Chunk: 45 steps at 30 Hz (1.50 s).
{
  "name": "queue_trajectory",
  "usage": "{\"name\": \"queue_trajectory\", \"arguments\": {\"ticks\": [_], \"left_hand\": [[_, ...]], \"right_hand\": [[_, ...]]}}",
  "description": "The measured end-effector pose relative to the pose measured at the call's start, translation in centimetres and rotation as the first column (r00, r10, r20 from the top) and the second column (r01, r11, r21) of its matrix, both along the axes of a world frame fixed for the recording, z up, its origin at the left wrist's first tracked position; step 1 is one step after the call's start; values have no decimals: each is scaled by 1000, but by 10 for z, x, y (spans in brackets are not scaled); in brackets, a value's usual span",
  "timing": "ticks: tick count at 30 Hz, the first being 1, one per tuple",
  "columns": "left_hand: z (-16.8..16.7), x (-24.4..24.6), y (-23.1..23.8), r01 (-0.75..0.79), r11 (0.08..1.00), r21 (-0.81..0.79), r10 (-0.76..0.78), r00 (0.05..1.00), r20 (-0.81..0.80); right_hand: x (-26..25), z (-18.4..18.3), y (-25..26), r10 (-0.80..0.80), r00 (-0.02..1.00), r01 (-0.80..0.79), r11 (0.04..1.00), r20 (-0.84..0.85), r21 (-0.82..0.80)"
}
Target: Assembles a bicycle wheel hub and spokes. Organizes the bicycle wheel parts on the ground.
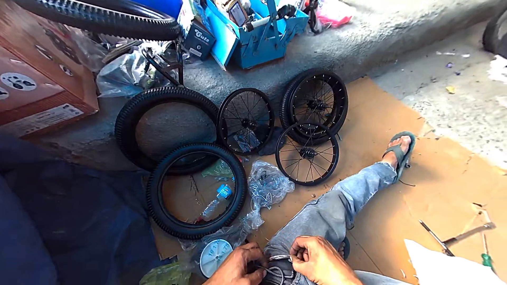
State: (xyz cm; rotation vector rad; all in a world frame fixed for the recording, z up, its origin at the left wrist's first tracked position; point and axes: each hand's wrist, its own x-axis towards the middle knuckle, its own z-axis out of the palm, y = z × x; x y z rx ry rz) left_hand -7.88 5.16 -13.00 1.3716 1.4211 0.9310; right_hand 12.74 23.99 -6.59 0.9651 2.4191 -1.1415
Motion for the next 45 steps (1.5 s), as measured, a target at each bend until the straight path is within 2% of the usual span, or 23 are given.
{"name": "queue_trajectory", "arguments": {"ticks": [4,10,13,17,23,30,32,35,38,39,42,45], "left_hand": [[3,-2,0,-15,1000,-20,15,1000,-1],[14,-9,4,63,996,-70,-65,997,-28],[12,-10,4,48,994,-94,-52,998,-42],[7,-9,3,3,994,-110,-7,999,-40],[2,-9,6,-11,996,-91,7,999,-42],[0,-10,7,-28,996,-79,23,998,-54],[1,-10,6,-80,993,-82,75,995,-58],[1,-10,6,-169,980,-106,171,985,7],[2,-12,2,-172,968,-180,178,984,19],[3,-13,0,-145,969,-200,149,989,5],[8,-13,-1,-70,971,-229,62,997,-46],[8,-12,-4,-134,933,-333,174,980,93]], "right_hand": [[-1,0,1,7,1000,-7,1000,18,-6],[0,-13,6,-143,989,134,974,-36,-183],[2,-6,7,-14,1000,11,993,-25,-120],[25,-2,9,196,977,-178,968,-88,175],[46,-7,18,287,958,-280,948,-25,154],[39,-3,27,410,912,-402,883,20,243],[37,-9,30,400,916,-380,882,-15,279],[43,-26,36,304,947,-252,906,-106,341],[49,-34,27,232,963,-146,875,-135,461],[50,-30,20,215,969,-139,878,-118,457],[46,-1,3,178,983,-154,938,-49,310],[38,13,-15,170,976,-139,968,-140,207]]}}
